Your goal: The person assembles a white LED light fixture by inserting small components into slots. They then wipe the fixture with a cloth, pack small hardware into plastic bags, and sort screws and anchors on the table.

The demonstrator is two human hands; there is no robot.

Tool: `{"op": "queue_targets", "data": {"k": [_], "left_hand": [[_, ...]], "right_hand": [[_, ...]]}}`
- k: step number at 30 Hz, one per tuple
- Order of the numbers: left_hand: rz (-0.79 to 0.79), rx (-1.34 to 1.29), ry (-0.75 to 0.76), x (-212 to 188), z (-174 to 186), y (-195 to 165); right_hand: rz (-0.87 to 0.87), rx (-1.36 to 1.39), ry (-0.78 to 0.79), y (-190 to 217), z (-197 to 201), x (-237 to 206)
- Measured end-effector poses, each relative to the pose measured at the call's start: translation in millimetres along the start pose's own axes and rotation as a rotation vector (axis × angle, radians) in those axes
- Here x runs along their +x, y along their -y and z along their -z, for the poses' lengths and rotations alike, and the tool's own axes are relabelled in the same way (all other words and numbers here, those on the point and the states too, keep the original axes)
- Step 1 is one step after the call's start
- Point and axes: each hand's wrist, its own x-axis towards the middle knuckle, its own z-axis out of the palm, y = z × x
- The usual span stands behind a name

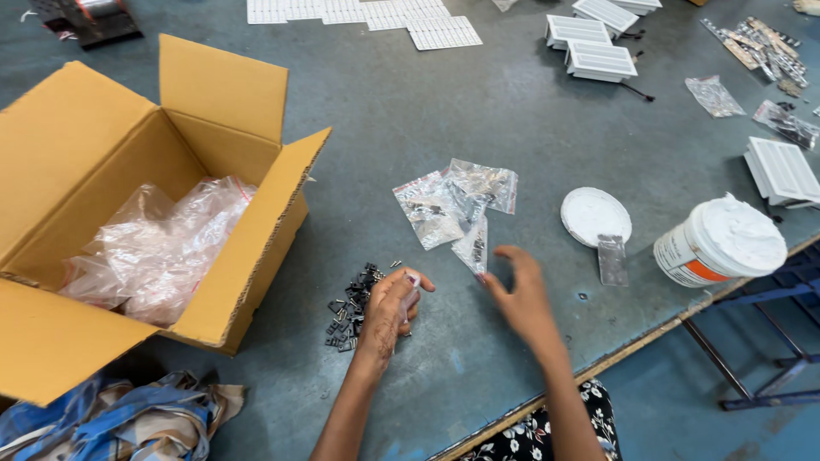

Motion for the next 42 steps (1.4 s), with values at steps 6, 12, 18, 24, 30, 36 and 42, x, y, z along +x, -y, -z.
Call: {"op": "queue_targets", "data": {"k": [6, 12, 18, 24, 30, 36, 42], "left_hand": [[-0.061, -0.026, -0.027, 4.9, 1.9, 19.7], [-0.185, 0.098, 0.014, 2.5, -10.2, 25.4], [-0.291, 0.238, 0.259, 0.0, -28.3, 32.1], [0.294, 0.333, 0.370, -9.2, -34.3, 33.6], [0.161, 0.238, 0.202, -9.0, -33.3, 25.2], [0.095, 0.128, 0.032, -7.4, -39.2, 34.1], [0.125, 0.078, 0.139, -9.5, -49.7, 31.6]], "right_hand": [[0.073, -0.181, -0.009, -4.2, -16.5, -3.3], [-0.482, 0.864, 0.080, -14.5, 34.9, -27.5], [-0.542, 1.453, 0.445, -0.2, 69.9, -41.5], [-0.477, 1.436, 0.435, -2.0, 73.5, -45.6], [-0.421, 0.740, 0.143, 10.8, 77.6, -37.4], [-0.316, 0.276, 0.171, 52.2, 88.4, -45.9], [-0.384, 0.342, 0.519, 79.3, 66.6, -44.7]]}}
